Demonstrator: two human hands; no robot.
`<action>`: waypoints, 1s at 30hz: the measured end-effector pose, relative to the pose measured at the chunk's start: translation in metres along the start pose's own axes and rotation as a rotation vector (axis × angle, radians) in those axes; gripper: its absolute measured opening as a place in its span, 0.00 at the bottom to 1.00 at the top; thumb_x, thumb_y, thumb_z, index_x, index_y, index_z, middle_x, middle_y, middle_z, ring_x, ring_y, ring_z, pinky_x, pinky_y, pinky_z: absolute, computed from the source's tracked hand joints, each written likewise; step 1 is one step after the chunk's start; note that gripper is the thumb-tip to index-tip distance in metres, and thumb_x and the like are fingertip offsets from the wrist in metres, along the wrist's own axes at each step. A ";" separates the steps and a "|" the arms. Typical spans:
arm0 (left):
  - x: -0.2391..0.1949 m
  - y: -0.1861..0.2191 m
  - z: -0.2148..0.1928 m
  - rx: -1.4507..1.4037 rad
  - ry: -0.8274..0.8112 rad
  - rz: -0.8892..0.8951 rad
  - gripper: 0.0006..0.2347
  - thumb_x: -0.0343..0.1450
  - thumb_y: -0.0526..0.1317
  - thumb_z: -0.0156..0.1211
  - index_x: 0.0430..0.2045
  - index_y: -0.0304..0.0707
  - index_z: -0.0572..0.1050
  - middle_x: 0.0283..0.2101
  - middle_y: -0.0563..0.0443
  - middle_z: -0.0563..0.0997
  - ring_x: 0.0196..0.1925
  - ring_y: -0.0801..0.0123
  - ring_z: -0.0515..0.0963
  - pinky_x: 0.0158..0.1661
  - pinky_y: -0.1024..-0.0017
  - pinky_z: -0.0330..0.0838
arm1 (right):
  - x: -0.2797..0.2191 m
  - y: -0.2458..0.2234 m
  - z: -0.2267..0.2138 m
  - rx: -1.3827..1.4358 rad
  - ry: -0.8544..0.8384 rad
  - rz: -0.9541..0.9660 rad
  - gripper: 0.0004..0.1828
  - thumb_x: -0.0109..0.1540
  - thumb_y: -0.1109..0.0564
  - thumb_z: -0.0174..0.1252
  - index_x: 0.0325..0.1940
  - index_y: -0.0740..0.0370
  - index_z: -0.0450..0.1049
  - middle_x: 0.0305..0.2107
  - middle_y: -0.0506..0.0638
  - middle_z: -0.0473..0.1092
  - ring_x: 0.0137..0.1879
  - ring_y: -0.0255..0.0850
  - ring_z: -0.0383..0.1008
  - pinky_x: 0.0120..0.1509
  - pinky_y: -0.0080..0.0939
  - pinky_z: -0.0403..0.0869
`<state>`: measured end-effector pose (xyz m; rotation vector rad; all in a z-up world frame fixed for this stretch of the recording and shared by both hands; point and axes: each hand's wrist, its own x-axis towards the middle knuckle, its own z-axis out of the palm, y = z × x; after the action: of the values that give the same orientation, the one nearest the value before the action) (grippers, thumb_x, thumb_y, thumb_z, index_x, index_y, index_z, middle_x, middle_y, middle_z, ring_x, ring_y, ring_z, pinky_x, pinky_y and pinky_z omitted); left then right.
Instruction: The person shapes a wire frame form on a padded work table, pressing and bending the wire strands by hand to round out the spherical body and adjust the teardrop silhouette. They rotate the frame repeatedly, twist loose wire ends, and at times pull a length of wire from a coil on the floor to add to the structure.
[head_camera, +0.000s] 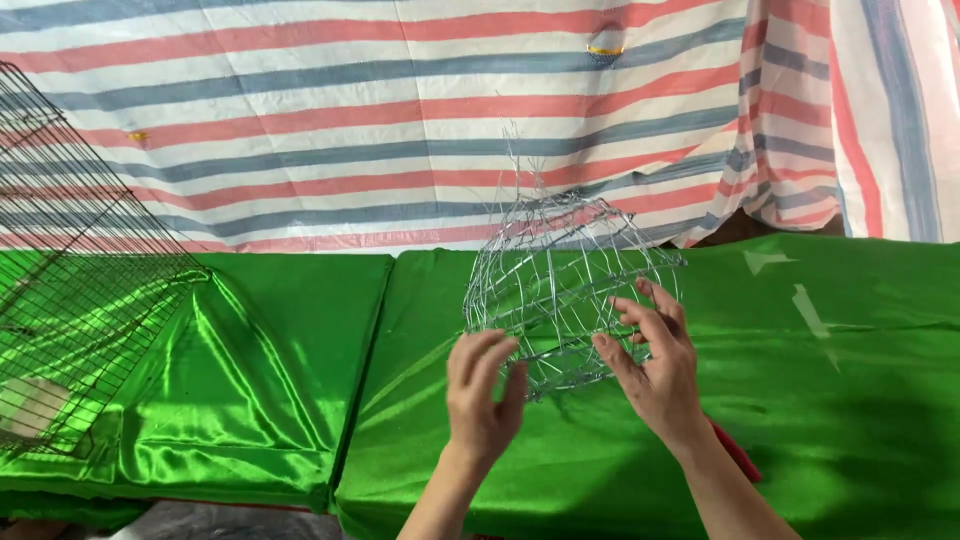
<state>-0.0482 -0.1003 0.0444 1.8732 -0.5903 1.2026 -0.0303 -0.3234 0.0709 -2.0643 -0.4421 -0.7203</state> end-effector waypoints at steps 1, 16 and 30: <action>-0.003 0.004 0.002 0.000 -0.001 -0.006 0.10 0.72 0.33 0.60 0.47 0.34 0.75 0.51 0.42 0.80 0.56 0.56 0.78 0.64 0.58 0.70 | 0.000 -0.002 0.000 -0.001 -0.005 0.004 0.27 0.63 0.43 0.58 0.60 0.63 0.72 0.65 0.65 0.60 0.52 0.44 0.75 0.51 0.42 0.82; -0.002 -0.032 0.035 0.167 -0.103 -0.103 0.03 0.73 0.39 0.63 0.36 0.46 0.81 0.48 0.47 0.69 0.35 0.60 0.81 0.39 0.62 0.80 | 0.001 -0.006 0.005 0.061 0.082 -0.193 0.22 0.61 0.60 0.65 0.59 0.66 0.72 0.69 0.72 0.56 0.66 0.67 0.68 0.57 0.55 0.78; 0.015 -0.041 0.043 0.124 -0.248 -0.119 0.08 0.75 0.30 0.57 0.46 0.34 0.79 0.61 0.33 0.67 0.28 0.73 0.69 0.29 0.71 0.79 | -0.004 0.018 0.023 -0.299 0.177 -0.470 0.12 0.63 0.57 0.65 0.50 0.60 0.76 0.62 0.63 0.63 0.67 0.52 0.65 0.72 0.51 0.68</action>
<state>0.0109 -0.1123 0.0334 2.1502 -0.5383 0.9556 -0.0160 -0.3147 0.0469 -2.1657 -0.7689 -1.3044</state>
